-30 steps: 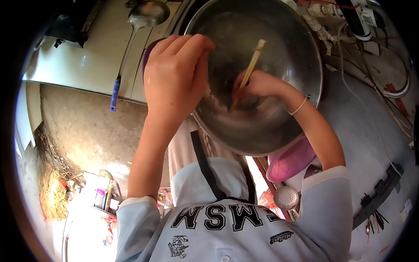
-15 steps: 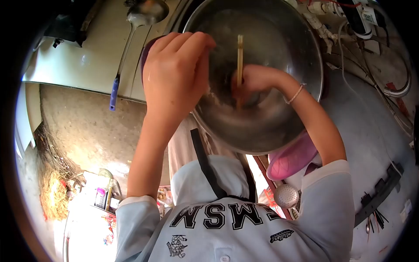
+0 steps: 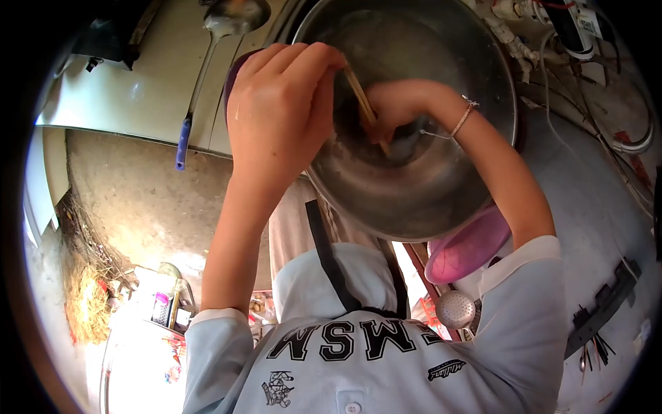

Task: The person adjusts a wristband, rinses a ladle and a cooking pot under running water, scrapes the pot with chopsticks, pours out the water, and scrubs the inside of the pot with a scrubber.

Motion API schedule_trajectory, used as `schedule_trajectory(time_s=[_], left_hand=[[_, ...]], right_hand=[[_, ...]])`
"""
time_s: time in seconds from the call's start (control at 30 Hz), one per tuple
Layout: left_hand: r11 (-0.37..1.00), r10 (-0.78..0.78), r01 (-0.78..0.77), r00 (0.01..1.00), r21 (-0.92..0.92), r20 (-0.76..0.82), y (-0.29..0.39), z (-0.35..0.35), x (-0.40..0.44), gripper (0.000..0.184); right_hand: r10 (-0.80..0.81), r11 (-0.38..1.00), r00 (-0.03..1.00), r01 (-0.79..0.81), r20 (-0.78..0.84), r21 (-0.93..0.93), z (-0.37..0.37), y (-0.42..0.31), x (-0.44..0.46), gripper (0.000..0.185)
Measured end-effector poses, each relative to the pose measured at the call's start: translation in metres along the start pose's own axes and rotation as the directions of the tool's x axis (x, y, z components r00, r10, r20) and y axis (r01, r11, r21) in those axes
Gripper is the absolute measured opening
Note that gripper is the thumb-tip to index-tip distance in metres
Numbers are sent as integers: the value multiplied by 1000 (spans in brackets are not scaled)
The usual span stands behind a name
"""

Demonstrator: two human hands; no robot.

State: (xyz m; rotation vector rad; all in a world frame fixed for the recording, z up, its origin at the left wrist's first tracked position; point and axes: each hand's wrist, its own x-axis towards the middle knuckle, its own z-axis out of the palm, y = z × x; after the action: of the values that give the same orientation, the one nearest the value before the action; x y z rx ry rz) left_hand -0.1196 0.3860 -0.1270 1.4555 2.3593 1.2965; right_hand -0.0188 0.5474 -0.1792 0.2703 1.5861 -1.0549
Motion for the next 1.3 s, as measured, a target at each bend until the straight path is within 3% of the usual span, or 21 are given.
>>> schedule_trajectory(time_s=[0.03, 0.1, 0.13, 0.2, 0.23, 0.3, 0.43, 0.5, 0.53, 0.6, 0.63, 0.7, 0.87, 0.93, 1.0, 1.1, 1.2, 1.27, 1.3], left_hand=[[1000, -1, 1, 1000, -2, 0, 0, 1, 0, 7], [1000, 1, -1, 1000, 19, -21, 0, 2, -1, 6], [1000, -2, 2, 1000, 20, -21, 0, 1, -1, 6], [1000, -11, 11, 1000, 9, 2, 0, 0, 1, 6], [1000, -9, 9, 1000, 6, 4, 0, 0, 0, 6], [1000, -18, 18, 1000, 17, -3, 0, 1, -1, 6], [1000, -2, 2, 1000, 11, -12, 0, 1, 1, 6], [999, -36, 36, 999, 29, 9, 1, 1, 0, 6], [999, -38, 38, 999, 24, 3, 2, 1, 0, 6], [999, -33, 33, 999, 13, 10, 2, 0, 0, 6], [999, -36, 36, 999, 15, 10, 2, 0, -1, 6], [1000, -9, 9, 1000, 24, 16, 2, 1, 1, 6], [1000, -19, 19, 1000, 13, 9, 5, 0, 2, 7], [999, -29, 28, 999, 16, 28, 5, -1, 2, 8], [999, -15, 14, 999, 37, 39, 4, -1, 2, 7], [999, -4, 3, 999, 43, 33, 4, 0, 2, 8], [999, -7, 6, 1000, 32, 30, 4, 0, 2, 8], [999, -2, 1, 999, 36, 33, 4, 0, 1, 8], [999, 6, -7, 999, 37, 38, 3, -1, 1, 8]], right_hand=[[2, 1000, 1000, -2, 1, 1, 0, -1, -1, 14], [-281, 917, 900, 354, -332, 183, -1, -2, -1, 14], [-282, 917, 901, 354, -329, 183, 0, 2, 2, 14], [-135, 991, 990, 135, 44, -2, 3, 7, 8, 12], [-133, 991, 990, 133, 42, 1, 5, 7, 6, 12], [-257, 958, 951, 275, -171, 86, 7, 3, 0, 11], [-300, 944, 934, 320, -194, 83, 0, 9, 0, 13], [-121, 984, 993, 120, -2, 133, 9, 15, -2, 15], [-114, 985, 993, 113, -1, 128, 7, 28, -6, 15], [-27, 899, 957, 150, -290, 411, -3, 65, -23, 17], [-28, 899, 957, 150, -287, 411, -2, 74, -29, 17], [113, 852, 903, 126, -415, 508, 0, 87, -39, 17], [27, 913, 916, 140, -400, 383, 24, 65, -47, 17], [136, 829, 889, 140, -438, 542, 11, 89, -44, 16], [191, 829, 878, 95, -438, 551, 7, 97, -44, 16], [27, 872, 942, 141, -335, 468, 31, 62, -47, 17], [73, 856, 928, 129, -365, 500, 15, 85, -44, 17], [200, 817, 843, 138, -499, 560, -4, 109, -47, 18], [167, 819, 869, 141, -466, 556, -3, 103, -46, 18]])
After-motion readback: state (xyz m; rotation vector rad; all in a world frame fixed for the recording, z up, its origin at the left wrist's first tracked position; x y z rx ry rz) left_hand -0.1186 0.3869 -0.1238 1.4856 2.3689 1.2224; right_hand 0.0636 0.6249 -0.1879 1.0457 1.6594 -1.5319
